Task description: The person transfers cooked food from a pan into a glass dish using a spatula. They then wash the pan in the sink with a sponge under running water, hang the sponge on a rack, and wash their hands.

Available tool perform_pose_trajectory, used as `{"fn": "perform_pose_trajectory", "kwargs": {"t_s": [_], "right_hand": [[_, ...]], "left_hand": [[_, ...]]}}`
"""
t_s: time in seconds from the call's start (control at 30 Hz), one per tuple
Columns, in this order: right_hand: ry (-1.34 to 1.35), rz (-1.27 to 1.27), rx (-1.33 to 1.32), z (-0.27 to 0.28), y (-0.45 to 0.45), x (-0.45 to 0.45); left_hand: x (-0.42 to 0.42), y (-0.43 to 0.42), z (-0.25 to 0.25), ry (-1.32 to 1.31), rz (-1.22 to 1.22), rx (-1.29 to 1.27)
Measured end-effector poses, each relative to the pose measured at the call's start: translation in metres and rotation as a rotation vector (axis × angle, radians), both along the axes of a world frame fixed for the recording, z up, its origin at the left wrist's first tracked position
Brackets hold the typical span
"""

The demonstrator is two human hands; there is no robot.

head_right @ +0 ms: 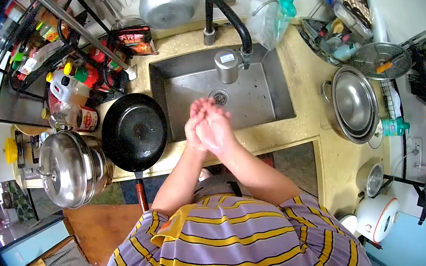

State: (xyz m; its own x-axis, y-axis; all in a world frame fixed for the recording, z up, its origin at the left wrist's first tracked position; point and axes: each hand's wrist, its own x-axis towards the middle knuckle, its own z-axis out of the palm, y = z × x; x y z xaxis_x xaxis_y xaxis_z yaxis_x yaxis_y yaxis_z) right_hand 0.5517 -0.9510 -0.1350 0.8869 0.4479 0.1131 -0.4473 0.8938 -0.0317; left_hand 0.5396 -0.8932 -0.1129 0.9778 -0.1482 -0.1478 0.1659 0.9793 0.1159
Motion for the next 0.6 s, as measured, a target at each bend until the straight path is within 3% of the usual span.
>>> {"fn": "perform_pose_trajectory", "kwargs": {"t_s": [0.07,0.13,0.17,0.27,0.33,0.4,0.47,0.53,0.57,0.6], "right_hand": [[0.06,0.02,-0.229,0.0,-0.006,-0.013],[0.123,0.038,-0.46,0.007,-0.012,-0.025],[0.144,0.034,-0.777,0.011,-0.012,-0.029],[-0.754,-0.229,-1.695,-0.016,-0.025,-0.042],[-0.869,-0.378,-1.624,-0.011,-0.029,-0.037],[-0.935,-0.388,-1.481,0.007,-0.032,-0.022],[-0.807,-0.365,-1.576,0.031,-0.031,-0.016],[-0.519,-0.202,-1.682,0.017,-0.026,-0.011],[-0.211,-0.07,-1.55,0.024,-0.025,-0.008],[-0.193,-0.011,-1.401,0.028,-0.028,-0.004]], "left_hand": [[0.008,0.025,-0.044,0.02,-0.112,0.045],[0.017,0.026,-0.032,0.287,-0.139,0.376],[0.019,0.024,-0.037,0.371,-0.124,0.491],[0.018,0.007,-0.017,0.498,0.024,0.706],[0.016,-0.013,-0.013,0.509,0.222,0.79],[0.013,-0.02,-0.014,0.405,0.167,0.922],[0.008,-0.017,-0.006,0.39,0.066,0.921],[0.007,-0.01,-0.035,0.154,-0.136,0.747],[0.005,-0.015,-0.042,0.175,-0.146,0.661],[0.002,-0.021,-0.036,0.197,-0.159,0.575]]}}
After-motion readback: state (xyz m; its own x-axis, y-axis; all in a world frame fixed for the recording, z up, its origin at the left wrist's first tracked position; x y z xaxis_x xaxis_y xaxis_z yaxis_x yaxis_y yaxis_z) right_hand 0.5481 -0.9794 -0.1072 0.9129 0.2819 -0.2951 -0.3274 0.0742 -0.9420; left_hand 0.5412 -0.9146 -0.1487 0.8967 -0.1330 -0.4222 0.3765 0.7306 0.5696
